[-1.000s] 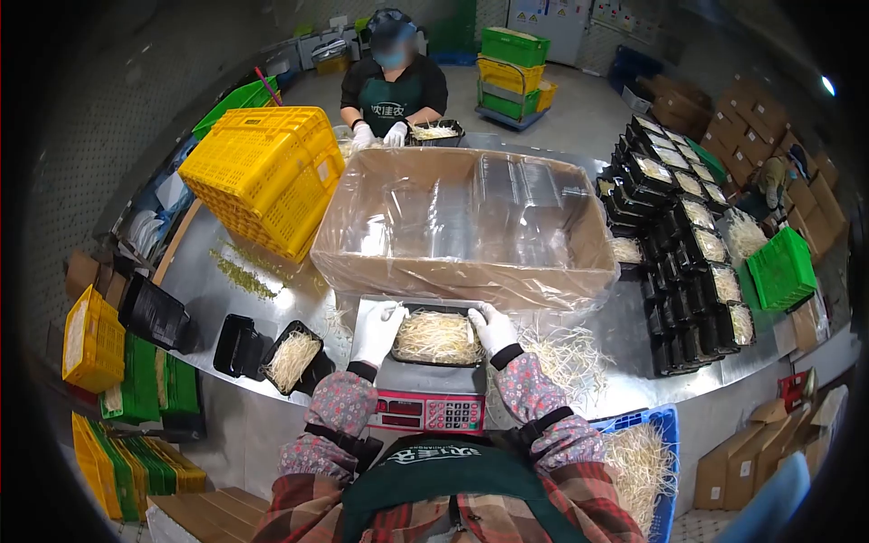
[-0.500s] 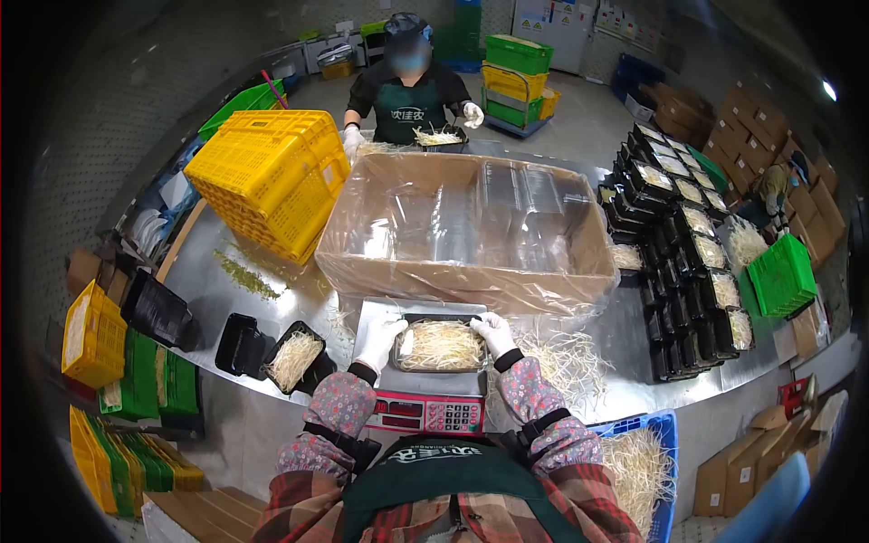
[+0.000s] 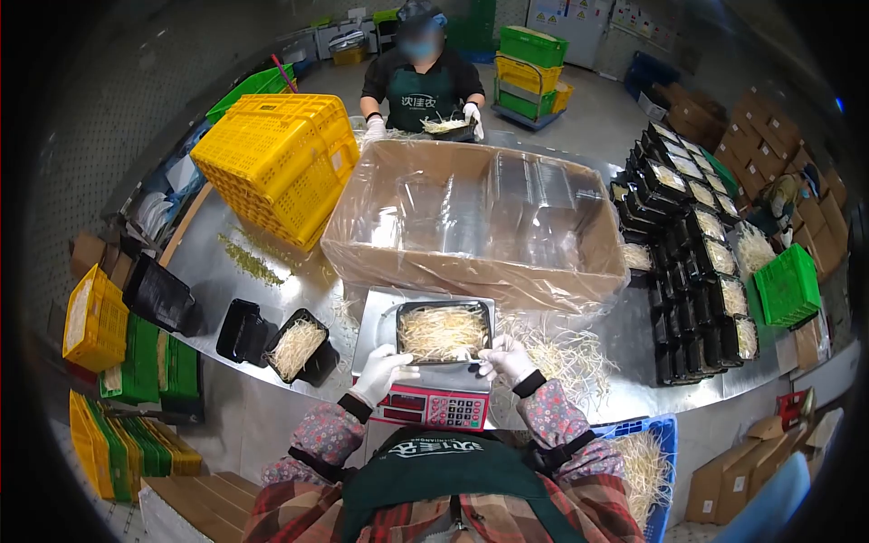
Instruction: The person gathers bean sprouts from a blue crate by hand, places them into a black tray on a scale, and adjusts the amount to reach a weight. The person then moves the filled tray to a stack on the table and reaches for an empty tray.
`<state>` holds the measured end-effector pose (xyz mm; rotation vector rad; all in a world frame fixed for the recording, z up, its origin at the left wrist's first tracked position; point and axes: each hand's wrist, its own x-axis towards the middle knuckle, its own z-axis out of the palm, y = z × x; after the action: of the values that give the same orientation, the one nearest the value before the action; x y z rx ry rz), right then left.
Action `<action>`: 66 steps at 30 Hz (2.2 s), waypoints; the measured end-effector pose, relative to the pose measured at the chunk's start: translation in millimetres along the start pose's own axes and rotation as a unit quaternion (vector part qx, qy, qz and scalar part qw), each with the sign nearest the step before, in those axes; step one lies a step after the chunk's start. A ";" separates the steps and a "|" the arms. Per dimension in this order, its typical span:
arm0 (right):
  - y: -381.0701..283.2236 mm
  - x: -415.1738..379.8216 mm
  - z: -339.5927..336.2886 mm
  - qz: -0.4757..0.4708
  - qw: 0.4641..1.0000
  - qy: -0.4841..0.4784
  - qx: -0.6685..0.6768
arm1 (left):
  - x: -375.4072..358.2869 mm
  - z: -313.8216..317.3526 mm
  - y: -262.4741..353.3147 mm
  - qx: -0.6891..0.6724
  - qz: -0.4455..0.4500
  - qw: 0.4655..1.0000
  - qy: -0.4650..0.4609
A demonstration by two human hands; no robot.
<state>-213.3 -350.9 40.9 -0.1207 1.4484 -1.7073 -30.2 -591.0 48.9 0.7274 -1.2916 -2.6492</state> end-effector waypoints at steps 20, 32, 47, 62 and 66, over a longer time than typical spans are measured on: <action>-47.1 87.3 138.1 -0.275 0.637 0.060 -0.718 | 13.3 57.4 -45.0 -0.074 -0.074 0.994 -0.013; -10.6 39.6 -43.7 -0.114 0.958 -0.034 -0.260 | 11.8 12.1 13.8 0.472 0.304 0.816 0.138; -129.8 -74.7 -257.6 -0.390 0.837 0.383 0.030 | 86.3 161.2 -43.5 0.745 0.277 0.569 -0.209; -142.6 204.9 -459.8 -0.240 0.728 0.622 0.159 | 12.5 -4.0 26.9 0.482 0.245 0.788 0.296; -167.8 148.4 -396.9 -0.249 0.750 0.524 0.317 | -40.5 -89.3 50.5 0.747 0.126 0.356 0.548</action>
<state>-622.6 -157.0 -9.7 1.0867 1.4956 -2.8652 41.1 -674.9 55.7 1.5465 -2.2656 0.4085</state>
